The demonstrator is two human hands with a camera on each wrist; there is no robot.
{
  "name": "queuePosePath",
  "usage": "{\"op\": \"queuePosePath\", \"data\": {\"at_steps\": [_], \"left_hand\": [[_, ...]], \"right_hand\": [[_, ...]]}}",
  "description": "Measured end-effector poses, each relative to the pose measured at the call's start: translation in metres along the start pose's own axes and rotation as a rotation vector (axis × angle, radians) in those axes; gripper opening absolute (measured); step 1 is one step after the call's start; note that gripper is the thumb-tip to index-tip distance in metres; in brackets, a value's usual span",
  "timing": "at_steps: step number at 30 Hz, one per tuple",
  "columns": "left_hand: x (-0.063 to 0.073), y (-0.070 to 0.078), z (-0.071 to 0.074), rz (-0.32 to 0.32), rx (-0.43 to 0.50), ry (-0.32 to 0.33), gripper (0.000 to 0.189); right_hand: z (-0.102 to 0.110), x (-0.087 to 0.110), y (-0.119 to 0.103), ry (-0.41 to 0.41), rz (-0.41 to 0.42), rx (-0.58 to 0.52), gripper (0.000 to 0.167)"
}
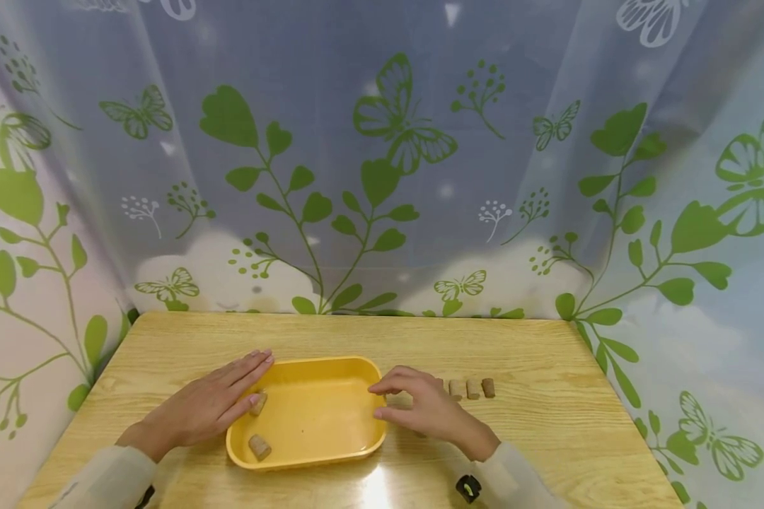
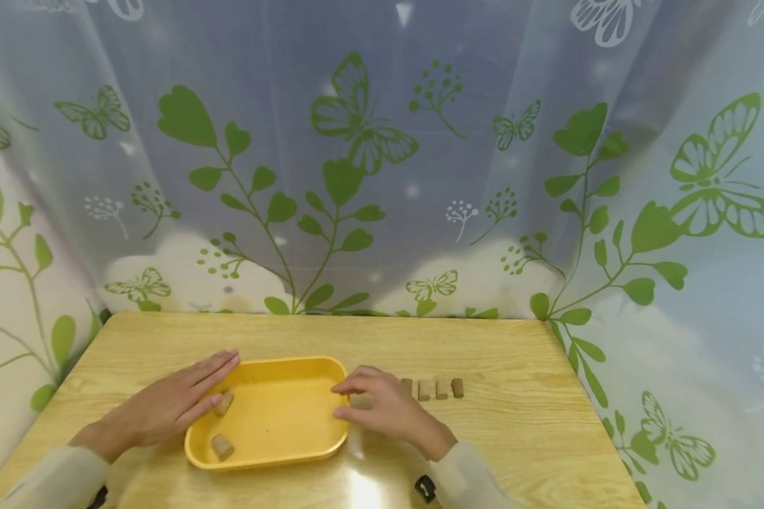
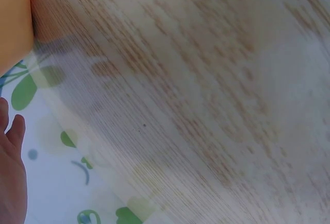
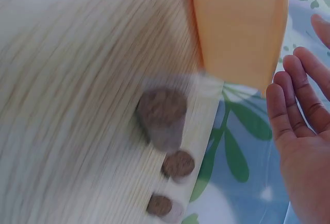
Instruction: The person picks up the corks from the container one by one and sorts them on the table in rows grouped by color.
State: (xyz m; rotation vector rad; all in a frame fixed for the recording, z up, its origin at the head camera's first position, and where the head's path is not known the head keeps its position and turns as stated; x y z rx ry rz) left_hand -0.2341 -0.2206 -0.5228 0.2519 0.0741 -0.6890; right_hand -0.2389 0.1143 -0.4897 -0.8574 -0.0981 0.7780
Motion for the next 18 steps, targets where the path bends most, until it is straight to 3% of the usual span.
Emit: {"op": "queuePosePath", "data": {"at_steps": [18], "left_hand": [[0.000, -0.001, 0.000, 0.022, 0.007, -0.004, 0.060]], "right_hand": [[-0.032, -0.039, -0.041, -0.138, 0.051, 0.013, 0.035]]}}
Point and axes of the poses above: each hand's wrist, its own x-axis away from the middle knuckle, its own z-axis out of the back of the hand, y = z × x, the point moved 8 cm from there along -x, towards the middle knuckle
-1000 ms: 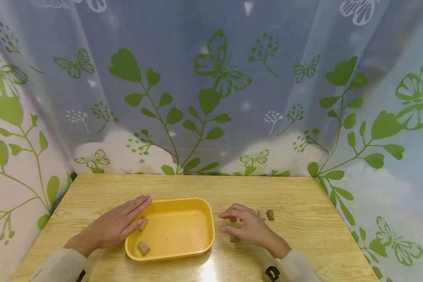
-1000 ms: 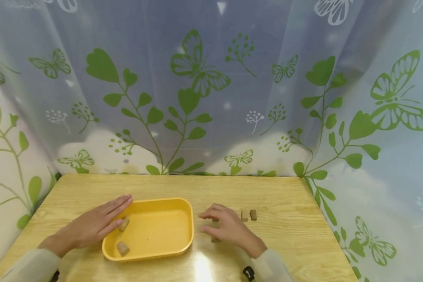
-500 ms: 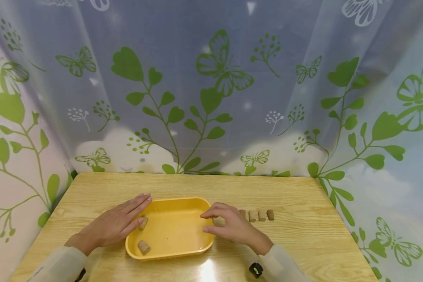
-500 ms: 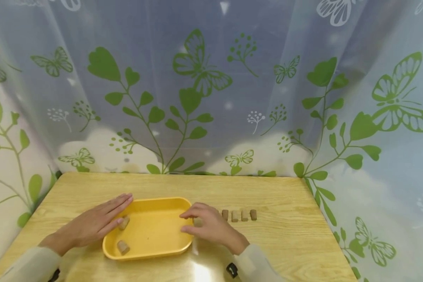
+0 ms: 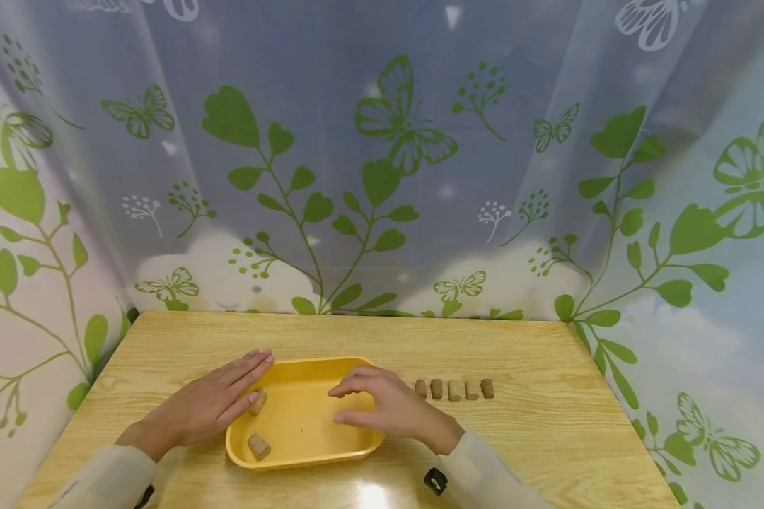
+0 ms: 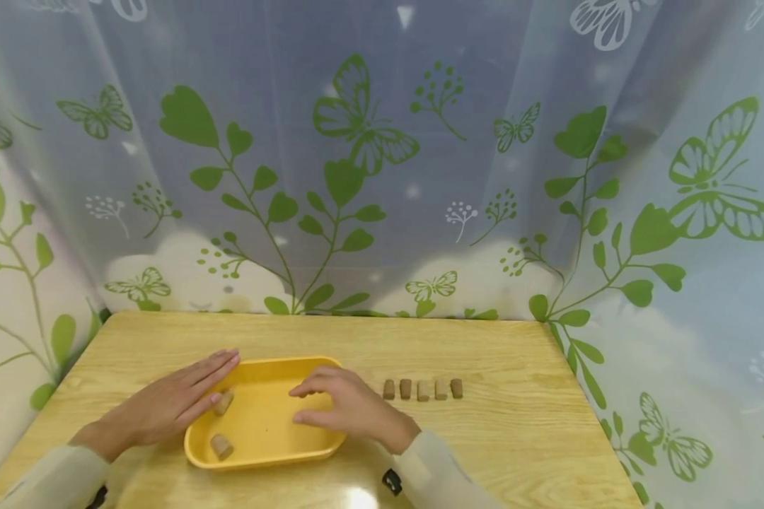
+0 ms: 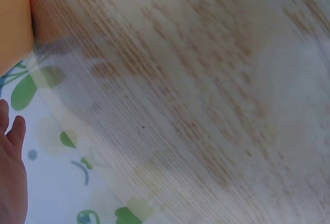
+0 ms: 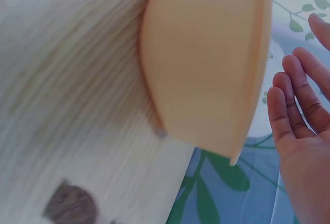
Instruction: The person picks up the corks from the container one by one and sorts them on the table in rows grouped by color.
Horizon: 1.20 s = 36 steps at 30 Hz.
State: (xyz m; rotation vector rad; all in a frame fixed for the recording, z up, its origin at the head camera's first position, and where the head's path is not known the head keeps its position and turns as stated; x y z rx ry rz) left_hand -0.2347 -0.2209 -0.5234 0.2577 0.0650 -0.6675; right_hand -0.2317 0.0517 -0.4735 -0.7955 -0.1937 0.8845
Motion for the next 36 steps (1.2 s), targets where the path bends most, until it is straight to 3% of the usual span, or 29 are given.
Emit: {"op": "queuePosePath", "data": {"at_steps": [10, 17, 25, 30, 36], "left_hand": [[0.001, -0.001, -0.001, 0.025, 0.010, -0.010, 0.059], [0.001, -0.001, -0.001, 0.040, -0.023, -0.016, 0.060], [0.000, -0.001, -0.002, 0.044, -0.039, -0.025, 0.060], [0.001, -0.001, -0.001, 0.047, -0.041, -0.027, 0.059], [0.001, -0.001, 0.000, 0.037, 0.003, -0.017, 0.058]], "right_hand": [[-0.012, -0.030, -0.018, -0.079, 0.044, 0.040, 0.036], [-0.025, -0.040, -0.022, -0.151, 0.034, 0.040, 0.037], [-0.033, -0.052, -0.017, -0.181, -0.009, -0.059, 0.035], [-0.041, -0.062, -0.018, -0.226, 0.019, -0.051, 0.037], [-0.054, -0.070, -0.020, -0.292, 0.018, -0.119, 0.036]]}}
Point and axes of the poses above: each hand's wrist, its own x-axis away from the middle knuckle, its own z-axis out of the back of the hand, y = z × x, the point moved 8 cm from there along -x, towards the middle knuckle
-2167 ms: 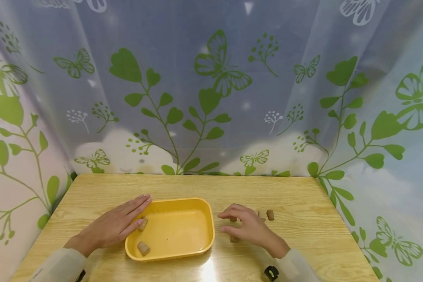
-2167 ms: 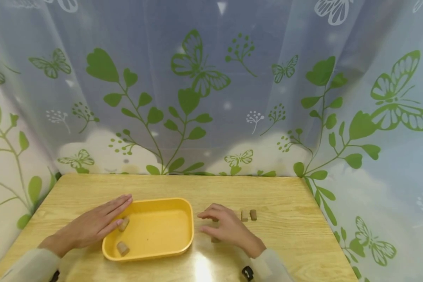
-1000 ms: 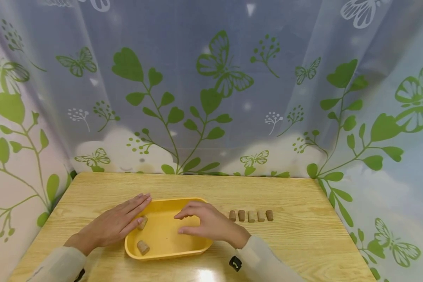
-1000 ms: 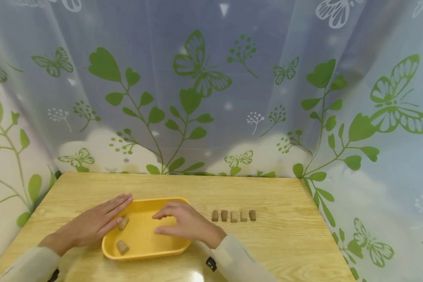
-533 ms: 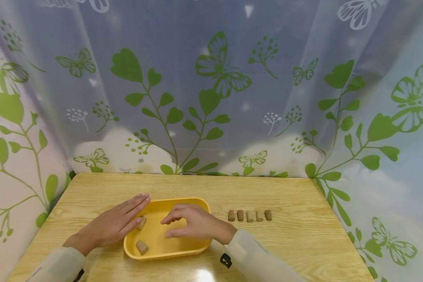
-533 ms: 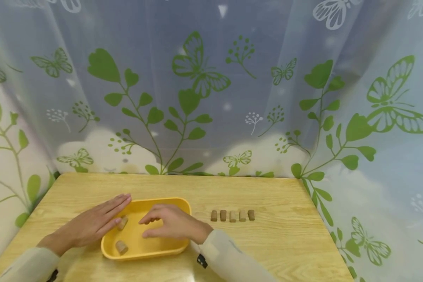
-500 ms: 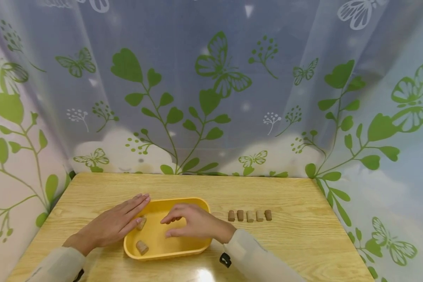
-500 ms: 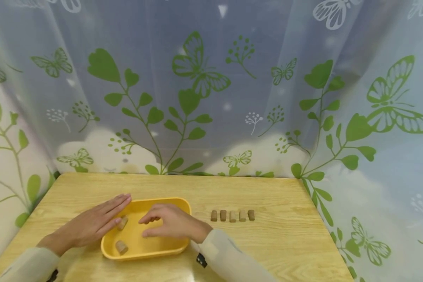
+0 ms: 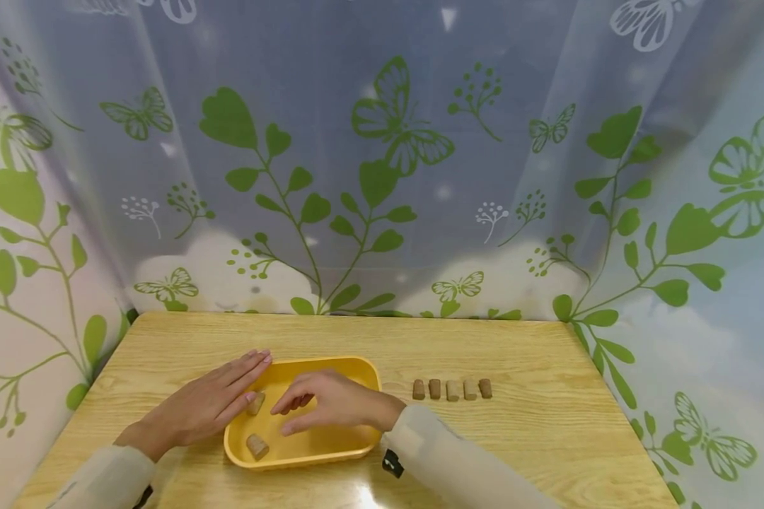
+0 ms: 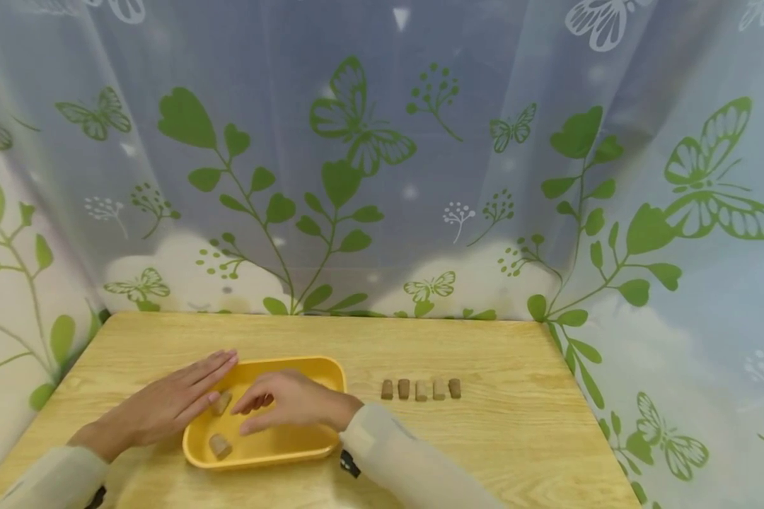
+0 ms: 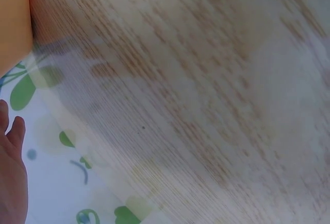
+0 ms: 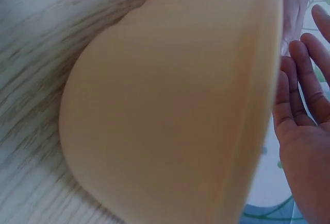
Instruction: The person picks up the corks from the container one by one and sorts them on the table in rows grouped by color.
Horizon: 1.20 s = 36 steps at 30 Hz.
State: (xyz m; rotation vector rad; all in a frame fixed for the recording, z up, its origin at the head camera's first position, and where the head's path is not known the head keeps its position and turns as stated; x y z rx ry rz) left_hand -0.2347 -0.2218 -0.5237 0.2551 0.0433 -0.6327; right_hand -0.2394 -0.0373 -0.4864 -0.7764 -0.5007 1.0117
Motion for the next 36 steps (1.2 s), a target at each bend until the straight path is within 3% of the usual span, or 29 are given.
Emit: {"op": "queuePosePath", "data": {"at_steps": [10, 19, 27, 36], "left_hand": [[-0.001, -0.001, 0.002, -0.023, 0.028, 0.018, 0.056], [-0.001, 0.000, 0.002, -0.047, 0.023, 0.051, 0.055], [0.002, 0.003, 0.005, -0.067, 0.021, 0.070, 0.055], [0.001, 0.003, 0.003, -0.062, 0.016, 0.050, 0.055]], "right_hand": [[-0.013, -0.018, -0.002, -0.052, 0.023, -0.005, 0.035], [-0.021, -0.033, 0.005, -0.075, -0.020, -0.037, 0.035], [-0.033, -0.045, -0.005, -0.170, 0.006, 0.016, 0.035], [-0.029, -0.052, -0.014, -0.268, 0.006, 0.015, 0.036]]}}
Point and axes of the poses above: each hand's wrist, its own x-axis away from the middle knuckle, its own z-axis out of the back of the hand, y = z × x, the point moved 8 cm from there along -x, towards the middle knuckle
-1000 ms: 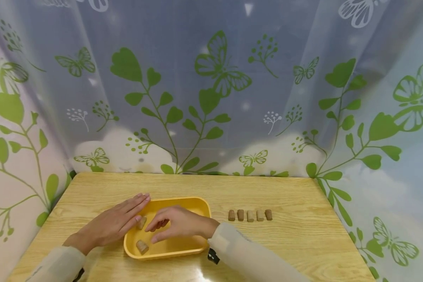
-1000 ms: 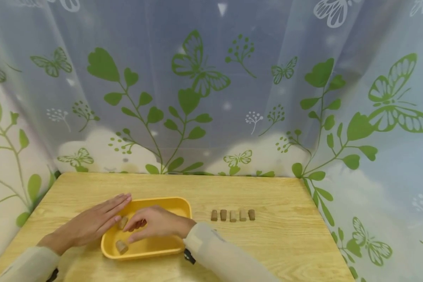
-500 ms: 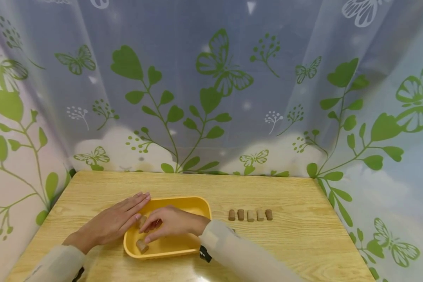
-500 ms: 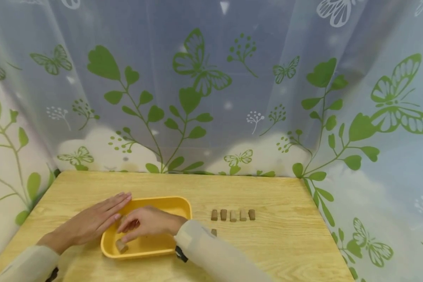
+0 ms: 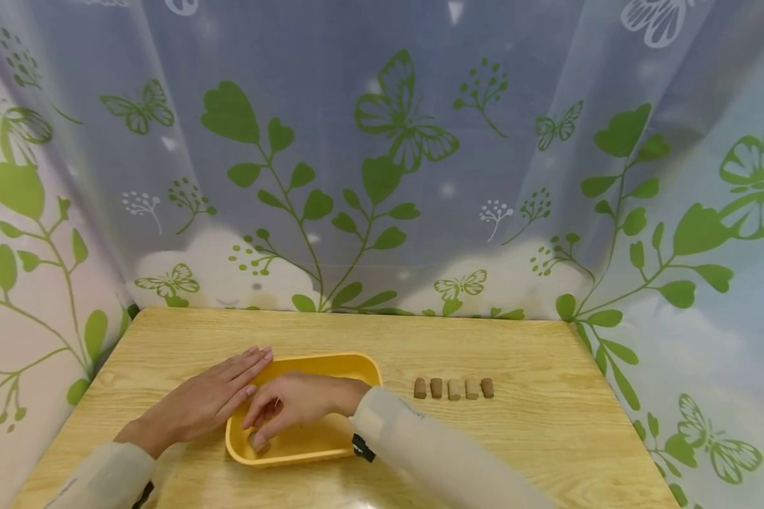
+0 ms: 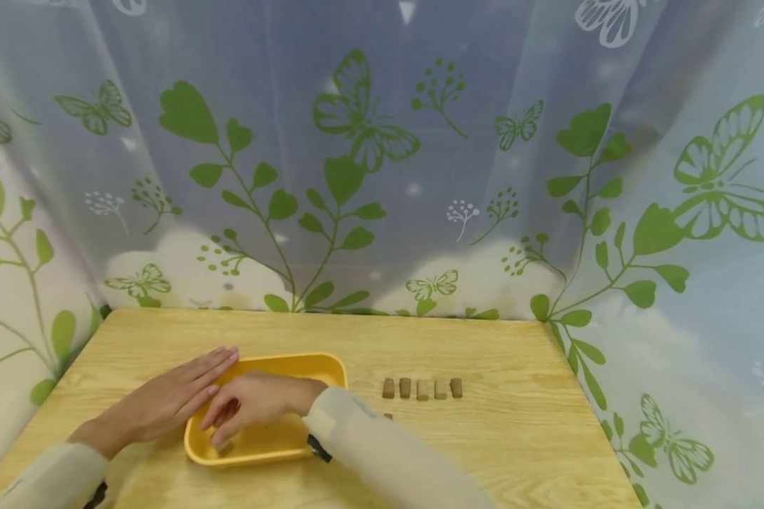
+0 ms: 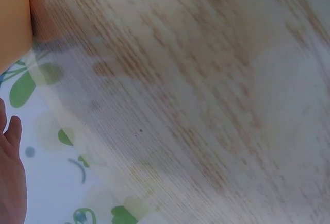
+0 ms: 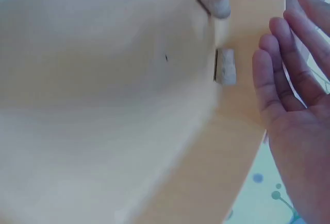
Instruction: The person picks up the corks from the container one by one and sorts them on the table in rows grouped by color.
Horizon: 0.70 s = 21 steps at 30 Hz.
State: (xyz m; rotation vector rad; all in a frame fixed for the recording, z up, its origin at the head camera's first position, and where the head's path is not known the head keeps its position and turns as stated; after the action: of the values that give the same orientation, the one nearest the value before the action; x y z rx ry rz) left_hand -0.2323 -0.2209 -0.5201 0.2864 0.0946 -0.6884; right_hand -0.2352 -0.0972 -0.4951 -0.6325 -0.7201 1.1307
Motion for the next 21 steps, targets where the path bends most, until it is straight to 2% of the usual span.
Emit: {"op": "queuePosePath", "data": {"at_steps": [6, 13, 21], "left_hand": [[0.001, 0.000, 0.000, -0.004, -0.010, -0.001, 0.056], [0.000, -0.001, 0.001, -0.025, -0.019, 0.018, 0.056], [-0.003, -0.007, 0.000, 0.008, 0.031, -0.016, 0.054]], "right_hand": [[0.006, -0.006, 0.003, -0.026, -0.031, 0.069, 0.036], [0.007, -0.013, 0.008, -0.092, -0.023, 0.116, 0.033], [-0.003, -0.018, 0.015, -0.144, 0.002, 0.261, 0.034]]}}
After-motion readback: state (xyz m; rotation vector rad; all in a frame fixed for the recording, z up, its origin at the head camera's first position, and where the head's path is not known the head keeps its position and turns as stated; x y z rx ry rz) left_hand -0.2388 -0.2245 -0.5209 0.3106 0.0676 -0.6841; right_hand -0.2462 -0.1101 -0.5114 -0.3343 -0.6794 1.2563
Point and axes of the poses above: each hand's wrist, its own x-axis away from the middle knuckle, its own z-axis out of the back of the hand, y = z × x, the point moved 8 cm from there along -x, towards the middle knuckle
